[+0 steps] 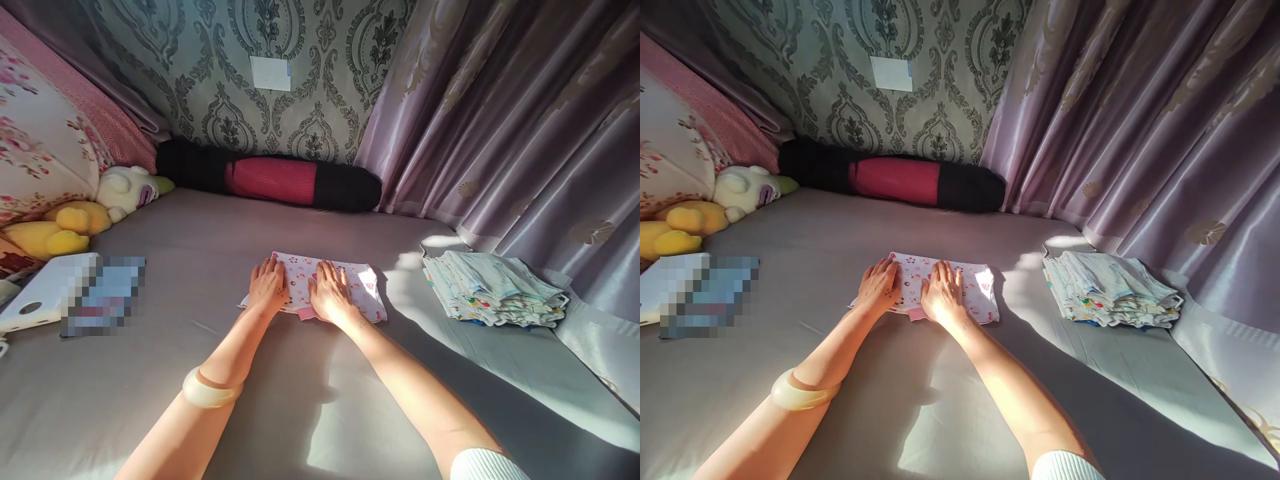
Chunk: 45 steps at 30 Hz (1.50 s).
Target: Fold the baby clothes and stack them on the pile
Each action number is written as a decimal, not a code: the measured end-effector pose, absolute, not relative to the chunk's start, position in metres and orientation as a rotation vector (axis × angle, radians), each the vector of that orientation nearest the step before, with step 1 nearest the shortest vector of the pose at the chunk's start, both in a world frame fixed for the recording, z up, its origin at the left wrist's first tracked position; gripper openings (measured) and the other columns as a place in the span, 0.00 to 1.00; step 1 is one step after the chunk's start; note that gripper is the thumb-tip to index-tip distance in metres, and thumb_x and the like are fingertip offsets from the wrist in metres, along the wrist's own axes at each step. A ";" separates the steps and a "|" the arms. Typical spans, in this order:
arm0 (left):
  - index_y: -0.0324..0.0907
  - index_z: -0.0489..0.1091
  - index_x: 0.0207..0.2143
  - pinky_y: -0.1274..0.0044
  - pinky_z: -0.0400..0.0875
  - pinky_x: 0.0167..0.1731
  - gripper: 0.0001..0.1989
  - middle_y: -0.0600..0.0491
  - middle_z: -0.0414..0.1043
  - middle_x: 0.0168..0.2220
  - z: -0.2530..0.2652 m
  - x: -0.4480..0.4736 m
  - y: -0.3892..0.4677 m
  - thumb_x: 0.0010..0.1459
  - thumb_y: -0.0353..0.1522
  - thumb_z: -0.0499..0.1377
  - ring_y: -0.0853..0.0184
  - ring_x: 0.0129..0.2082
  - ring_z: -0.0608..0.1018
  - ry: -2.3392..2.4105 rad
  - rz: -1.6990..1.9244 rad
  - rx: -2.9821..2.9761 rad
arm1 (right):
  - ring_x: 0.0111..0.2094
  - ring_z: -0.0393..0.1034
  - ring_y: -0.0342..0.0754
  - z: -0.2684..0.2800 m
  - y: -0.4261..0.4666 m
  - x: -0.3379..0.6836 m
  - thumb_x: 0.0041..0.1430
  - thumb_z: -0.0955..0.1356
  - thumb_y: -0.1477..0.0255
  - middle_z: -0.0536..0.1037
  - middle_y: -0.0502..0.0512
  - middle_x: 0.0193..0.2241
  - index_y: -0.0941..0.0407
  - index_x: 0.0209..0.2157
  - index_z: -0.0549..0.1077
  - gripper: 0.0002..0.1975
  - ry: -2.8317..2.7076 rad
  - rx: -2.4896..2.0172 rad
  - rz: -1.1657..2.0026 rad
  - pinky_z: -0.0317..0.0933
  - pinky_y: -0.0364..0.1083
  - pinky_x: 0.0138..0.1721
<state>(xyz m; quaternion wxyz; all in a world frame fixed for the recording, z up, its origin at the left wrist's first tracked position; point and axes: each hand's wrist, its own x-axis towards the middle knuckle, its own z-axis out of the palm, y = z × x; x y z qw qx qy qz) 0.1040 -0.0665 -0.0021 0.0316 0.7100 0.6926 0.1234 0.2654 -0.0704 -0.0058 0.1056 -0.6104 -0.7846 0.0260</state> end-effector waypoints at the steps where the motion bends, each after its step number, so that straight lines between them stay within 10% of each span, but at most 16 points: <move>1: 0.38 0.65 0.58 0.61 0.56 0.63 0.23 0.42 0.63 0.64 -0.001 0.101 -0.066 0.63 0.28 0.44 0.55 0.66 0.62 2.143 0.378 2.163 | 0.68 0.47 0.56 -0.006 -0.068 0.262 0.71 0.53 0.66 0.56 0.67 0.67 0.66 0.65 0.58 0.28 -2.309 -1.807 0.085 0.39 0.59 0.67; 30: 0.39 0.74 0.46 0.67 0.67 0.45 0.16 0.40 0.76 0.44 0.007 0.068 -0.058 0.62 0.30 0.50 0.50 0.49 0.75 2.297 0.785 1.684 | 0.69 0.45 0.56 -0.003 -0.051 0.223 0.70 0.53 0.66 0.54 0.66 0.68 0.65 0.66 0.58 0.28 -2.353 -1.807 0.212 0.39 0.58 0.67; 45: 0.38 0.73 0.28 0.81 0.62 0.22 0.05 0.54 0.73 0.24 0.007 0.049 -0.042 0.43 0.27 0.61 0.74 0.21 0.71 1.379 1.703 0.226 | 0.69 0.44 0.57 -0.012 -0.050 0.218 0.71 0.52 0.67 0.55 0.66 0.68 0.65 0.65 0.58 0.28 -2.378 -1.794 0.189 0.39 0.60 0.67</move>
